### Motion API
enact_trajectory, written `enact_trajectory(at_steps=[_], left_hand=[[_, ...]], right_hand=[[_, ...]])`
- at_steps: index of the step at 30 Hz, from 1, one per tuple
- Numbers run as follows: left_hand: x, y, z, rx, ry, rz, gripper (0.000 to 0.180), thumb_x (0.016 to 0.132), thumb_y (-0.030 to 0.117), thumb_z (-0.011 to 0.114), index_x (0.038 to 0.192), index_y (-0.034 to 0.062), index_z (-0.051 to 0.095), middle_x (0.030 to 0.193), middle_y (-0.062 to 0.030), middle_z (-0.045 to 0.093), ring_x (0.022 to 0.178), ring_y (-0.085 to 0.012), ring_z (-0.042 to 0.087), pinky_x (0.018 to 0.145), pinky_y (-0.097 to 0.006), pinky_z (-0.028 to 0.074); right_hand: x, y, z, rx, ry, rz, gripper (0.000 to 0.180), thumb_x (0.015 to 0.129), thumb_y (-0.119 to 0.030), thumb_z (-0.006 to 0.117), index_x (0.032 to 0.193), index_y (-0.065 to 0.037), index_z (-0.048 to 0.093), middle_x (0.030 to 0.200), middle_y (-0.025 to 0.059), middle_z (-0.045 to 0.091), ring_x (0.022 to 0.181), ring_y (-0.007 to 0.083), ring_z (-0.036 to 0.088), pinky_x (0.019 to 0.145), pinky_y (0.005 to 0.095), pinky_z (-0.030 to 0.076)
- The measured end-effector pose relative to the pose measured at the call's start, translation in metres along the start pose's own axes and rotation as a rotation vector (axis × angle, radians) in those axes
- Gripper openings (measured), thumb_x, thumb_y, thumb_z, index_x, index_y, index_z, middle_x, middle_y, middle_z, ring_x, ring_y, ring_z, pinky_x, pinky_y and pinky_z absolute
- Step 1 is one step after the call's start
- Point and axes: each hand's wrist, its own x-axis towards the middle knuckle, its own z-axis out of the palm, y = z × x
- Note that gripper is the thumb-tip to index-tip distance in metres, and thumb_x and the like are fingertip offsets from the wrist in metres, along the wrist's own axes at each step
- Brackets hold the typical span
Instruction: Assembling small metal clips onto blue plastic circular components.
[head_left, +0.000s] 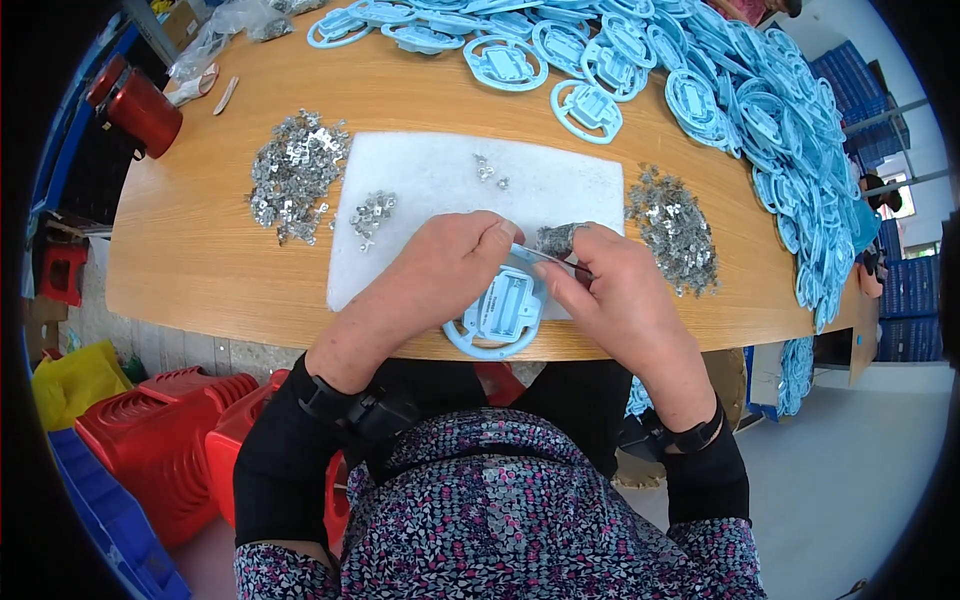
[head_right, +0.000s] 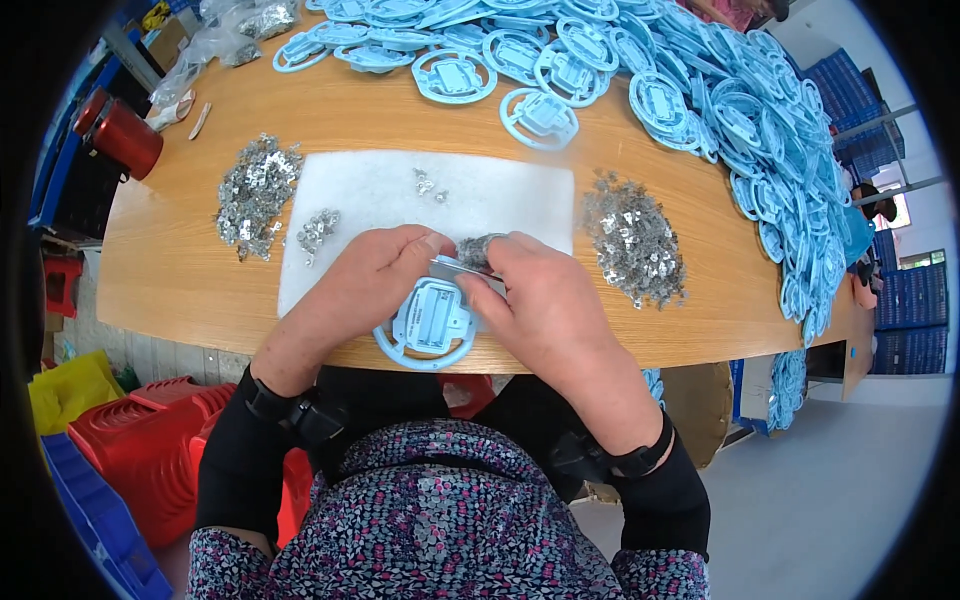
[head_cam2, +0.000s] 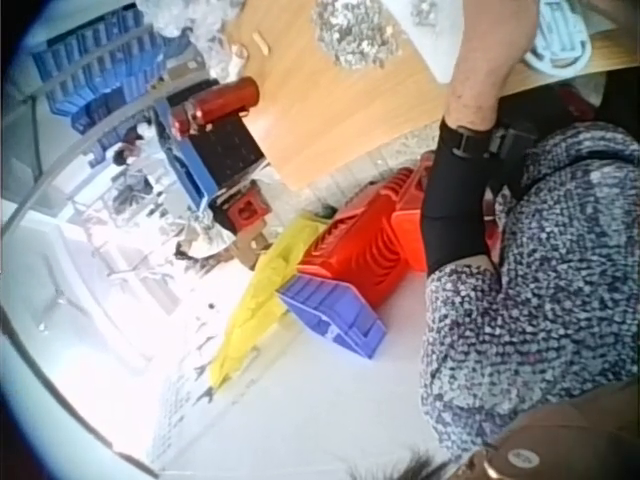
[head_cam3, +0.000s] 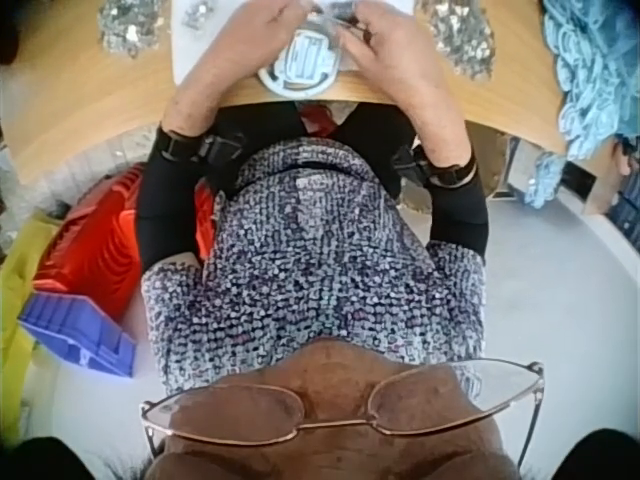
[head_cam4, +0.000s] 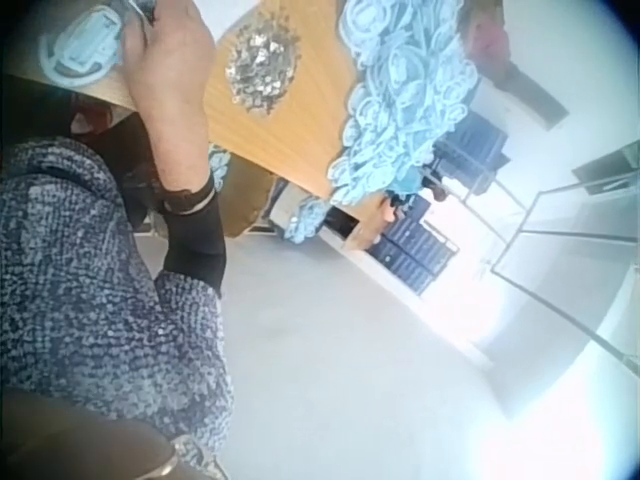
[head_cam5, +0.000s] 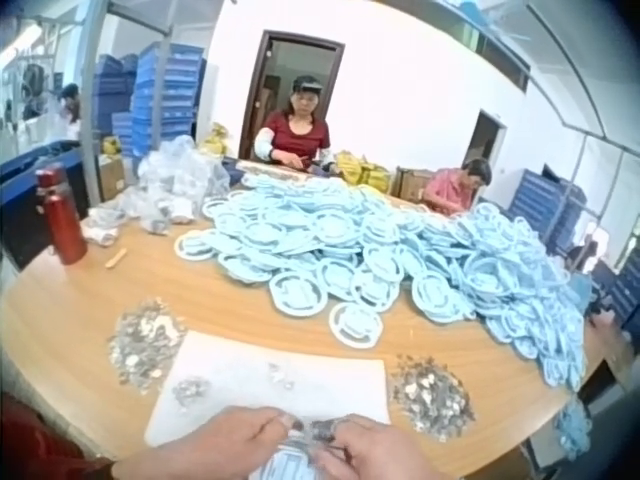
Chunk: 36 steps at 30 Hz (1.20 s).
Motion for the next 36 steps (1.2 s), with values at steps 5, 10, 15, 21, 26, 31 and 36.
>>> enact_trajectory(at_steps=[5,10,15,21,26,31,36], left_hand=[[-0.004,0.007,-0.005,-0.113,-0.076,-0.085,0.036,0.1,0.025,0.049,0.115,-0.002,0.067,0.09,-0.012,0.071,0.083,-0.0152,0.067,0.073,-0.03,0.052],[-0.009,0.019,-0.014,-0.037,-0.188,-0.201,0.038,0.095,0.022,0.058,0.125,0.0001,0.062,0.096,-0.0091,0.071,0.085,-0.0101,0.065,0.072,-0.026,0.053],[-0.007,0.005,-0.011,-0.093,-0.21,-0.166,0.039,0.092,0.018,0.062,0.127,0.0013,0.062,0.095,-0.0063,0.071,0.084,-0.0099,0.066,0.073,-0.027,0.054],[-0.016,0.021,-0.011,0.357,-0.159,0.027,0.039,0.095,0.02,0.056,0.128,0.0005,0.06,0.098,-0.0143,0.073,0.085,-0.0252,0.071,0.078,-0.035,0.055],[-0.019,0.015,-0.015,0.281,-0.143,-0.022,0.04,0.095,0.022,0.054,0.128,-0.0002,0.06,0.098,-0.0184,0.072,0.085,-0.0306,0.07,0.079,-0.037,0.054],[-0.016,0.018,-0.015,0.218,-0.176,-0.1,0.04,0.094,0.021,0.054,0.127,-0.0004,0.061,0.101,-0.0188,0.072,0.088,-0.0264,0.07,0.08,-0.035,0.054],[-0.015,0.019,-0.014,0.227,-0.171,-0.124,0.037,0.095,0.018,0.055,0.126,0.0007,0.061,0.102,-0.0164,0.072,0.089,-0.0226,0.069,0.081,-0.034,0.054]], right_hand=[[-0.003,0.01,0.015,0.351,-0.073,0.238,0.033,0.088,-0.026,0.074,0.083,0.003,0.059,0.078,0.0211,0.065,0.068,0.0333,0.062,0.062,0.0396,0.049],[-0.003,0.018,0.022,0.46,-0.072,0.271,0.034,0.088,-0.028,0.074,0.087,0.004,0.062,0.078,0.0192,0.064,0.068,0.0282,0.062,0.063,0.0379,0.049],[-0.006,0.014,0.022,0.482,-0.092,0.27,0.035,0.088,-0.03,0.074,0.089,0.004,0.063,0.081,0.0191,0.064,0.071,0.0279,0.062,0.065,0.0371,0.049],[-0.014,0.024,0.03,0.492,0.018,0.192,0.035,0.092,-0.028,0.07,0.09,0.004,0.056,0.084,0.0198,0.063,0.073,0.0314,0.063,0.066,0.0392,0.049],[-0.024,0.022,0.019,0.385,0.069,0.117,0.027,0.096,-0.021,0.061,0.095,0.002,0.048,0.091,0.024,0.062,0.077,0.0392,0.06,0.067,0.0443,0.048],[-0.034,0.02,0.007,0.26,0.003,0.053,0.023,0.097,-0.021,0.061,0.087,-0.002,0.053,0.084,0.0198,0.062,0.075,0.041,0.061,0.064,0.0462,0.048],[-0.041,0.012,0.008,0.057,-0.047,0.009,0.022,0.095,-0.021,0.062,0.08,-0.006,0.057,0.075,0.0136,0.062,0.071,0.0389,0.064,0.061,0.0471,0.05]])
